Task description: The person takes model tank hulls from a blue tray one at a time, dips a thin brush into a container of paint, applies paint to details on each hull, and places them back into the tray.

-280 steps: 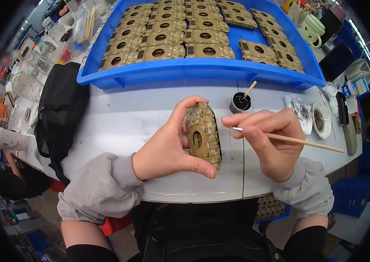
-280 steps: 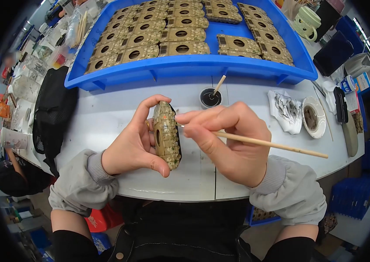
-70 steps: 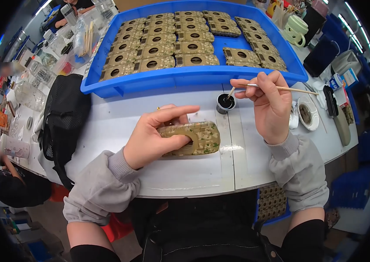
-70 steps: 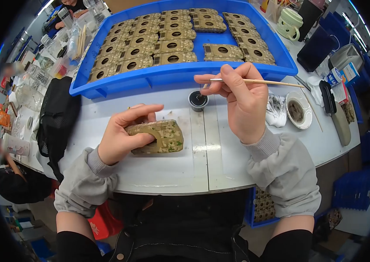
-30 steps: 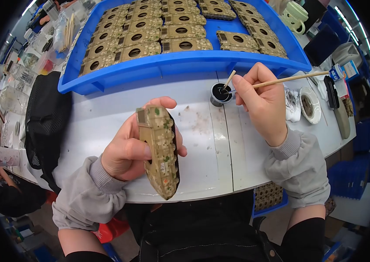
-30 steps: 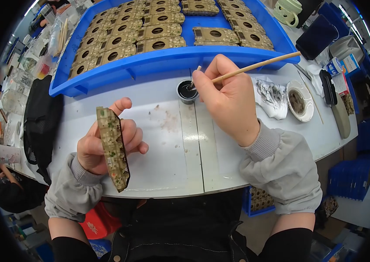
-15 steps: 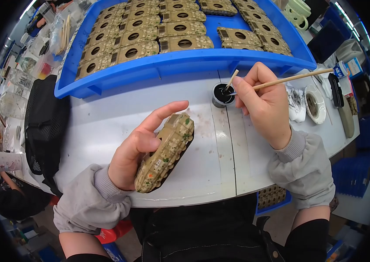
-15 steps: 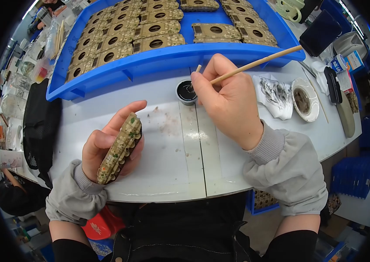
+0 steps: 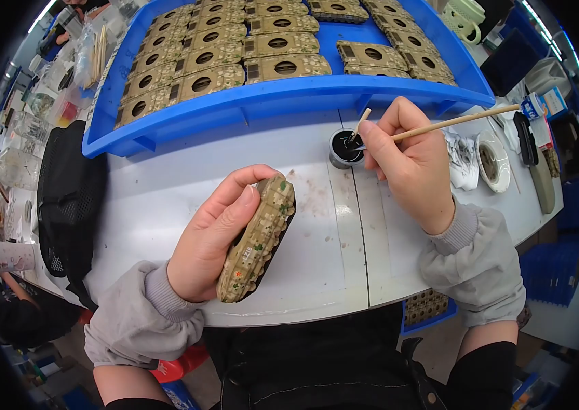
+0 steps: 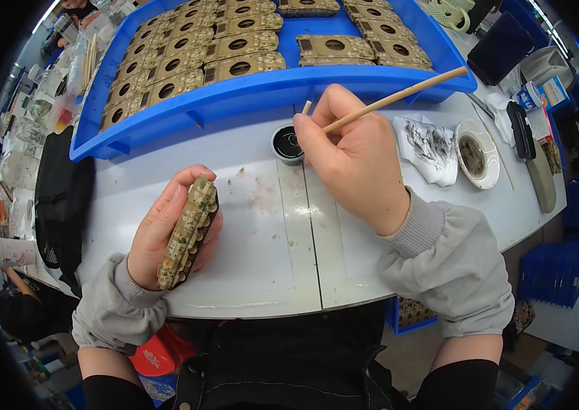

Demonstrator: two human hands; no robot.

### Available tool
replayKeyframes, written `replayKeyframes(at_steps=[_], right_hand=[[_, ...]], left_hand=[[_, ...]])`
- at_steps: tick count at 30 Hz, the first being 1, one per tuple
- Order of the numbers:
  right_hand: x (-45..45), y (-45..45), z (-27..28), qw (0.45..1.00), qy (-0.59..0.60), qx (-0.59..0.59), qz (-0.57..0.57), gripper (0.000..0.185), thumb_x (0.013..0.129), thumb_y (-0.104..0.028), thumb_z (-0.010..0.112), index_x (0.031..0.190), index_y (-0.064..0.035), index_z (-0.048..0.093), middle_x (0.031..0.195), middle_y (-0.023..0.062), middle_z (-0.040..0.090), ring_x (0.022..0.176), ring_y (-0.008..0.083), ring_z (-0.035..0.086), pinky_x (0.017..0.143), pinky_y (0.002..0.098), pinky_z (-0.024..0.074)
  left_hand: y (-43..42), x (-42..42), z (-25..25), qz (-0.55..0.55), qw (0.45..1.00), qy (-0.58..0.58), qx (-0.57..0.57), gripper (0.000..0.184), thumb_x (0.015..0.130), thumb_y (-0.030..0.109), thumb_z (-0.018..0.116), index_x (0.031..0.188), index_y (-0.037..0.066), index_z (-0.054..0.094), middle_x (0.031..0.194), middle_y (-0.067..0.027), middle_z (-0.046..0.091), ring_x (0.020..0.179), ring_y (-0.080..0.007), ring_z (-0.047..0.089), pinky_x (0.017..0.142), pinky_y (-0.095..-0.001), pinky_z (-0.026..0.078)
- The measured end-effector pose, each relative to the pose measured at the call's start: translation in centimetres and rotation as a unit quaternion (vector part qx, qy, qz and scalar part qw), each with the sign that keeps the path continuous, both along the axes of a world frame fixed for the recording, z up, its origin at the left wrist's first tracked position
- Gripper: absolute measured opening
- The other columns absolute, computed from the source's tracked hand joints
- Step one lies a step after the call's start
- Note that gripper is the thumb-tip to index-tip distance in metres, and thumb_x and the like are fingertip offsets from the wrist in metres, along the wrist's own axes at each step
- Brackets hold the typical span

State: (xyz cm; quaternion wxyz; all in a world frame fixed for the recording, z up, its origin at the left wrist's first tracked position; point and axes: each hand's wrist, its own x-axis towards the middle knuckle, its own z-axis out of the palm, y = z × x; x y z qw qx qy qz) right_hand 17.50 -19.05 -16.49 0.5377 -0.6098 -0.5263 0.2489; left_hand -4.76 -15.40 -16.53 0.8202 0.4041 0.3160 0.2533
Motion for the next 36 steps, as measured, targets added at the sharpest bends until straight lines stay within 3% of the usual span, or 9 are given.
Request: replayKeyframes(at_steps=[9,14,18,19,23,28,36], right_hand=[[-0.1,-0.1,0.3,1.0,0.012,-0.009,0.009,0.022,0.082,-0.004,0.058,0.065,-0.0079,0.045,0.054,-0.001,0.05,0.045,0.0075,0.04,0.044,0.0198,0.0308],[-0.5,-0.4,0.8,0.997,0.051,0.049,0.011,0.019,0.083,-0.001,0.058,0.07,-0.0074,0.046,0.058,0.0002,0.054,0.047,0.0082,0.045,0.046,0.0194,0.0379],[-1.9,-1.5,1.9,0.974,0.112,0.157,0.119,0.015,0.088,-0.001,0.052,0.08,-0.0078,0.041,0.064,0.0055,0.057,0.067,0.0207,0.064,0.067,0.0298,0.0515],[-2.2,-1.8,1.9,0.973,0.114,0.161,0.122,0.015,0.088,-0.001,0.052,0.08,-0.0078,0.041,0.064,0.0055,0.057,0.067,0.0207,0.064,0.067,0.0298,0.0515],[-3.3,-3.0,1.9,0.947,0.07,0.198,0.245,0.015,0.089,0.0,0.05,0.085,-0.008,0.038,0.066,0.0075,0.059,0.087,0.0322,0.067,0.093,0.0465,0.044],[-4.5,-3.5,1.6,0.936,0.176,0.165,0.255,0.019,0.083,0.005,0.059,0.078,-0.0077,0.045,0.067,0.0029,0.061,0.096,0.0293,0.066,0.098,0.0474,0.0405],[-4.7,-3.3,0.9,0.926,0.187,0.176,0.276,0.019,0.083,0.005,0.059,0.077,-0.0069,0.046,0.069,0.0034,0.061,0.089,0.0254,0.067,0.096,0.047,0.0441]], left_hand=[[0.1,0.0,0.2,-0.014,1.0,0.009,-0.003,0.032,0.1,0.032,0.034,0.125,0.012,0.036,0.073,-0.0097,0.053,0.041,-0.0114,0.038,0.031,-0.0212,0.028],[0.2,0.0,0.5,0.001,1.0,0.013,-0.017,0.031,0.1,0.029,0.036,0.126,0.012,0.038,0.083,-0.0085,0.055,0.05,-0.0106,0.046,0.035,-0.0202,0.035],[0.2,-0.1,0.4,-0.026,0.999,-0.001,-0.019,0.03,0.1,0.026,0.037,0.126,0.011,0.04,0.094,-0.0071,0.057,0.065,-0.0091,0.055,0.046,-0.0182,0.044],[0.3,-0.2,0.2,-0.023,1.0,0.002,-0.015,0.03,0.1,0.026,0.037,0.126,0.011,0.04,0.094,-0.0071,0.057,0.065,-0.0091,0.055,0.046,-0.0182,0.044],[0.5,-0.5,-0.4,-0.082,0.995,-0.049,-0.002,0.028,0.098,0.023,0.045,0.124,0.011,0.045,0.106,-0.0055,0.06,0.079,-0.0057,0.057,0.065,-0.0173,0.048],[-0.1,0.1,-0.8,-0.097,0.991,-0.074,0.049,0.032,0.098,0.02,0.044,0.128,0.008,0.042,0.112,-0.0105,0.059,0.089,-0.0131,0.062,0.074,-0.0207,0.052],[0.0,0.2,-0.6,-0.112,0.991,-0.049,0.054,0.034,0.096,0.014,0.046,0.128,0.006,0.042,0.122,-0.0125,0.054,0.097,-0.0155,0.06,0.082,-0.0232,0.051]])
